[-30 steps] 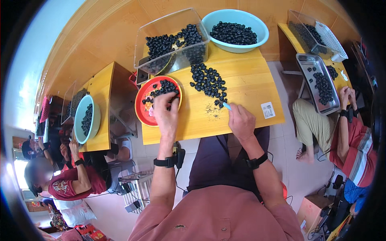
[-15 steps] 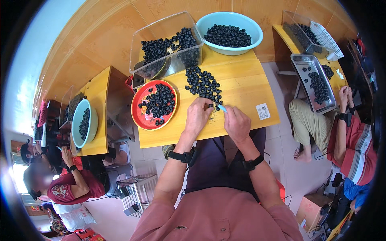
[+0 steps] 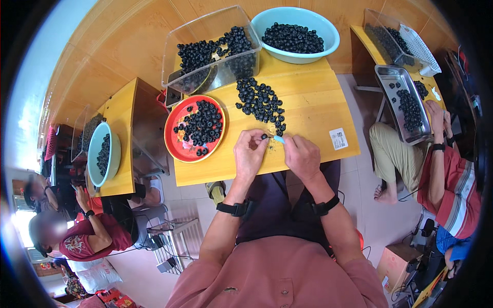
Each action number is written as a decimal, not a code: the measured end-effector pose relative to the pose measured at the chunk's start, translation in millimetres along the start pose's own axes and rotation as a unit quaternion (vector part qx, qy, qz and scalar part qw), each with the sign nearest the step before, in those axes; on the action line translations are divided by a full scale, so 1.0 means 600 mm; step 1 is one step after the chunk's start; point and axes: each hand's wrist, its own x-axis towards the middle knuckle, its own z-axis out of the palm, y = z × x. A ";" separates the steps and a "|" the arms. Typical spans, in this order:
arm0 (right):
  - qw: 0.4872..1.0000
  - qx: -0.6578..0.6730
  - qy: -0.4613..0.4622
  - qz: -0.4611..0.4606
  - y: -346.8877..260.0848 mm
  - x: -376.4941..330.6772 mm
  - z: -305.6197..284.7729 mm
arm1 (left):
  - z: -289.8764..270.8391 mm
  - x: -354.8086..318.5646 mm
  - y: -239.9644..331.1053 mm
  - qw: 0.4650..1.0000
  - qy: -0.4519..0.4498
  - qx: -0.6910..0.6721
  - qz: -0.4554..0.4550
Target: Sorting and picking individual berries from a bunch on a table.
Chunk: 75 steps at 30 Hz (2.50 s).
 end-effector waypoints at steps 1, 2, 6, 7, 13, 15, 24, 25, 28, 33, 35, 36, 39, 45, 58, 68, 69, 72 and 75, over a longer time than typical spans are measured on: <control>1.000 -0.003 -0.009 -0.012 0.001 -0.001 0.000 | 0.000 0.000 -0.001 1.000 0.000 0.003 0.007; 1.000 -0.005 -0.019 -0.025 0.001 -0.002 0.001 | 0.000 0.000 0.005 1.000 0.000 0.002 0.006; 0.999 -0.001 -0.026 -0.038 0.000 -0.001 -0.001 | -0.002 -0.001 0.016 0.995 -0.018 0.080 0.049; 0.999 -0.003 -0.025 -0.040 0.000 -0.001 -0.001 | -0.003 0.000 0.016 0.992 -0.029 0.103 0.066; 0.999 -0.005 -0.027 -0.045 0.000 -0.002 0.000 | -0.003 -0.001 0.019 0.993 -0.035 0.088 0.064; 0.999 -0.004 -0.028 -0.044 0.001 -0.001 0.000 | -0.003 -0.002 0.018 0.994 -0.036 0.083 0.059; 0.999 -0.025 -0.040 0.005 0.003 0.000 0.008 | -0.002 -0.006 -0.012 0.997 -0.033 -0.064 -0.018; 0.998 -0.022 -0.050 0.013 0.004 -0.002 0.010 | -0.003 -0.007 -0.017 0.996 -0.016 -0.086 -0.021; 0.999 -0.013 -0.049 0.019 0.005 -0.003 0.008 | -0.003 -0.004 -0.006 0.998 -0.008 -0.063 -0.003; 1.000 0.000 -0.022 0.008 0.002 -0.001 0.010 | -0.012 -0.005 0.009 0.999 -0.004 0.000 0.054; 1.000 -0.019 -0.010 0.007 0.000 0.000 0.007 | -0.012 -0.006 0.015 0.999 0.008 -0.001 0.049; 1.000 -0.014 -0.006 0.003 0.000 -0.001 0.006 | -0.012 -0.006 0.016 0.998 0.011 -0.003 0.058; 1.000 -0.023 0.000 0.016 0.001 -0.003 0.003 | -0.024 -0.007 0.012 0.996 0.027 0.006 0.082; 0.999 0.003 0.024 0.041 0.005 -0.005 -0.001 | -0.129 0.033 0.035 0.936 0.176 0.220 0.211; 0.994 0.027 0.073 0.073 0.010 -0.008 0.007 | 0.025 0.030 0.069 0.928 -0.074 0.334 0.148; 0.994 0.034 0.066 0.076 0.007 -0.006 0.001 | 0.020 0.026 0.057 0.923 -0.040 0.342 0.170; 0.994 0.034 0.065 0.078 0.008 -0.006 0.001 | 0.017 0.020 0.063 0.954 -0.043 0.283 0.089; 0.995 0.035 0.059 0.071 0.008 -0.005 0.000 | 0.011 0.010 0.054 0.987 -0.037 0.158 -0.004; 0.996 0.027 0.043 0.069 0.008 -0.004 0.000 | 0.009 0.000 0.042 0.997 -0.018 0.071 0.000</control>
